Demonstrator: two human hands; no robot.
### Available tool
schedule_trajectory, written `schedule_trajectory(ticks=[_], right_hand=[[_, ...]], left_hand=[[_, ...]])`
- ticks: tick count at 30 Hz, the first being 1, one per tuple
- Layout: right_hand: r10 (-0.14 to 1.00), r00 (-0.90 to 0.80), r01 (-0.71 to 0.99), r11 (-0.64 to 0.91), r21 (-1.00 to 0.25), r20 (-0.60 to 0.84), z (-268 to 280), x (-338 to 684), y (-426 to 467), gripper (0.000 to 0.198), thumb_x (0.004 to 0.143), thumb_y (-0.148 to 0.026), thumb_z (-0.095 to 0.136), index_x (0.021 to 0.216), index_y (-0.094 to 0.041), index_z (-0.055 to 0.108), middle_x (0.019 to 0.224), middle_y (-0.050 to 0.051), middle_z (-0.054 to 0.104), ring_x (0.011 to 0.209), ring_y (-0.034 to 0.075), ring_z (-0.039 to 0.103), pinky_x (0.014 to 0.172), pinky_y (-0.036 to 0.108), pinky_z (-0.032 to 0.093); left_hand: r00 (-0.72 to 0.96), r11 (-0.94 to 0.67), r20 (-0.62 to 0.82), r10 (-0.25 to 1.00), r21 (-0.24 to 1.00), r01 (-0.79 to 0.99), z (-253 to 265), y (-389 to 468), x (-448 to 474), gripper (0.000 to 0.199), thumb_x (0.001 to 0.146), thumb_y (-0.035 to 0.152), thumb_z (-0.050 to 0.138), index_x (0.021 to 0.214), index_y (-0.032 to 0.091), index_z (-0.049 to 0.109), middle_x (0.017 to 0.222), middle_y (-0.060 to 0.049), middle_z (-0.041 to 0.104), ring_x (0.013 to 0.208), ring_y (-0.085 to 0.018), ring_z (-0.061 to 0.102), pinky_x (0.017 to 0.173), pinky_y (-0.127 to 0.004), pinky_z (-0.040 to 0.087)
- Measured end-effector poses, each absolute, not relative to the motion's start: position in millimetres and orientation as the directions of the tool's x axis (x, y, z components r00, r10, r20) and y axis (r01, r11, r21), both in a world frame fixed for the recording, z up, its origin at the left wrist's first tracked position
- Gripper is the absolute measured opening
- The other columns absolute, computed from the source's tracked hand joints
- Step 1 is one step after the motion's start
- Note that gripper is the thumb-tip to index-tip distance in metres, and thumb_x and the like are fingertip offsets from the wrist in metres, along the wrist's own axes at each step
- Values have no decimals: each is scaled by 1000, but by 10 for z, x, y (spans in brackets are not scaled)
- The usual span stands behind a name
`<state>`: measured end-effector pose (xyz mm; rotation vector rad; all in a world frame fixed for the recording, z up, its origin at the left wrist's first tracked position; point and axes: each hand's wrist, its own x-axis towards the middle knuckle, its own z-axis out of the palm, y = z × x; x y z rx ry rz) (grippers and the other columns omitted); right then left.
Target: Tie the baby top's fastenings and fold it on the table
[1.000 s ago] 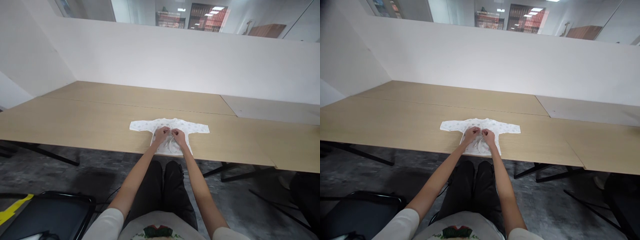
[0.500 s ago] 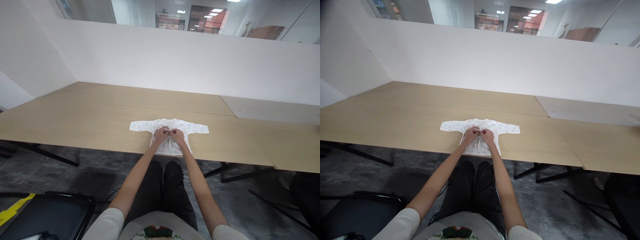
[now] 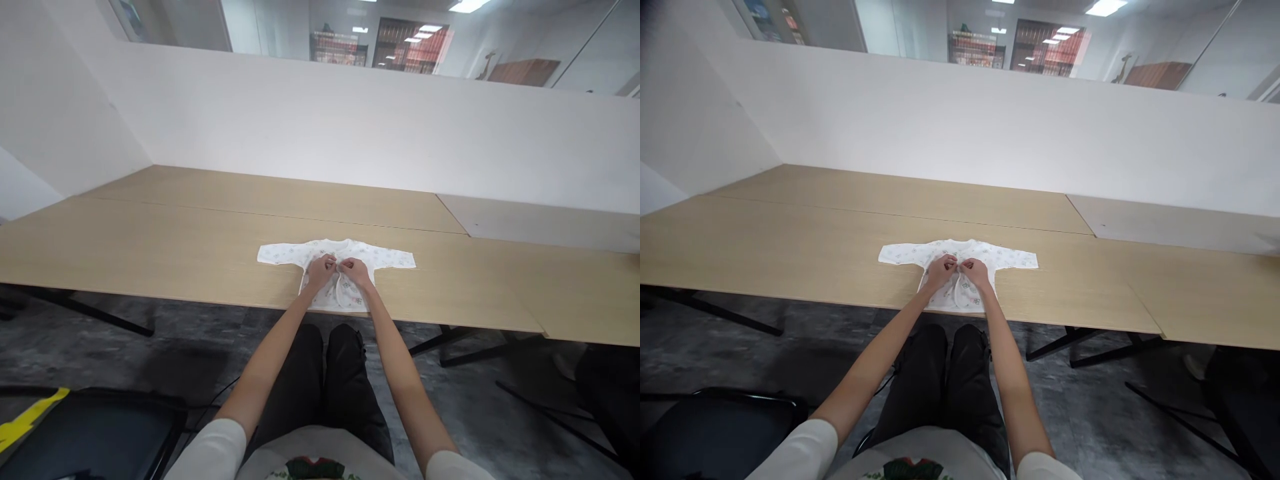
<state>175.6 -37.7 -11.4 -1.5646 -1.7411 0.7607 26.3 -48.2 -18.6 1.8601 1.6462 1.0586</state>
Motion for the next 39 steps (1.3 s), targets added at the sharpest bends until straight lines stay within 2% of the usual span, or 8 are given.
schedule_trajectory(ticks=[5, 12, 20, 27, 32, 36, 39], right_hand=[[991, -18, 665, 110, -739, 131, -154, 1688, -422, 12, 74, -28, 60, 77, -20, 69, 76, 1, 70, 70, 14, 62, 65, 23, 43], [989, 6, 703, 100, -704, 146, -150, 1654, -445, 14, 75, -28, 56, 73, -20, 67, 71, 0, 67, 67, 14, 59, 61, 23, 39], [975, 10, 666, 158, -729, 221, -220, 1650, -441, 14, 76, -28, 53, 75, -19, 64, 71, 0, 63, 68, 14, 56, 63, 23, 38], [979, 34, 664, 130, -736, 203, -217, 1647, -446, 14, 78, -27, 52, 76, -19, 64, 71, 0, 63, 68, 15, 56, 63, 24, 38], [972, 29, 686, 149, -712, 232, -250, 1648, -426, 13, 80, -24, 53, 82, -19, 65, 82, 3, 67, 75, 16, 59, 69, 26, 40], [968, 6, 718, 170, -674, 251, -276, 1647, -415, 13, 80, -22, 54, 85, -19, 66, 83, 3, 66, 74, 16, 58, 68, 26, 41], [967, -11, 745, 177, -643, 253, -278, 1643, -406, 16, 82, -20, 53, 87, -20, 68, 86, 4, 66, 77, 17, 59, 70, 27, 41]], left_hand=[[3, -224, 281, 960, 759, 611, -201, -475, 262, 15, 79, 19, 58, 92, 21, 64, 84, 0, 72, 77, -15, 65, 76, -26, 47], [10, -213, 266, 964, 748, 628, -217, -469, 264, 14, 80, 20, 58, 92, 21, 64, 84, 0, 72, 82, -16, 66, 77, -27, 47], [0, -204, 267, 964, 738, 643, -227, -448, 269, 13, 81, 20, 58, 92, 20, 64, 85, -1, 72, 83, -16, 65, 78, -27, 47], [12, -229, 295, 956, 715, 661, -273, -414, 267, 14, 80, 18, 57, 92, 20, 65, 84, -1, 71, 83, -17, 64, 80, -28, 46], [-1, -197, 322, 947, 579, 791, -248, -440, 279, 13, 77, 22, 59, 86, 20, 68, 88, -5, 70, 93, -22, 59, 90, -35, 40], [-27, -138, 325, 945, 472, 871, -208, -498, 303, 16, 79, 28, 57, 80, 19, 70, 91, -9, 68, 101, -28, 54, 89, -39, 37], [-17, -138, 323, 946, 449, 883, -184, -528, 319, 21, 81, 31, 55, 81, 18, 71, 87, -10, 68, 98, -28, 55, 89, -40, 35]])
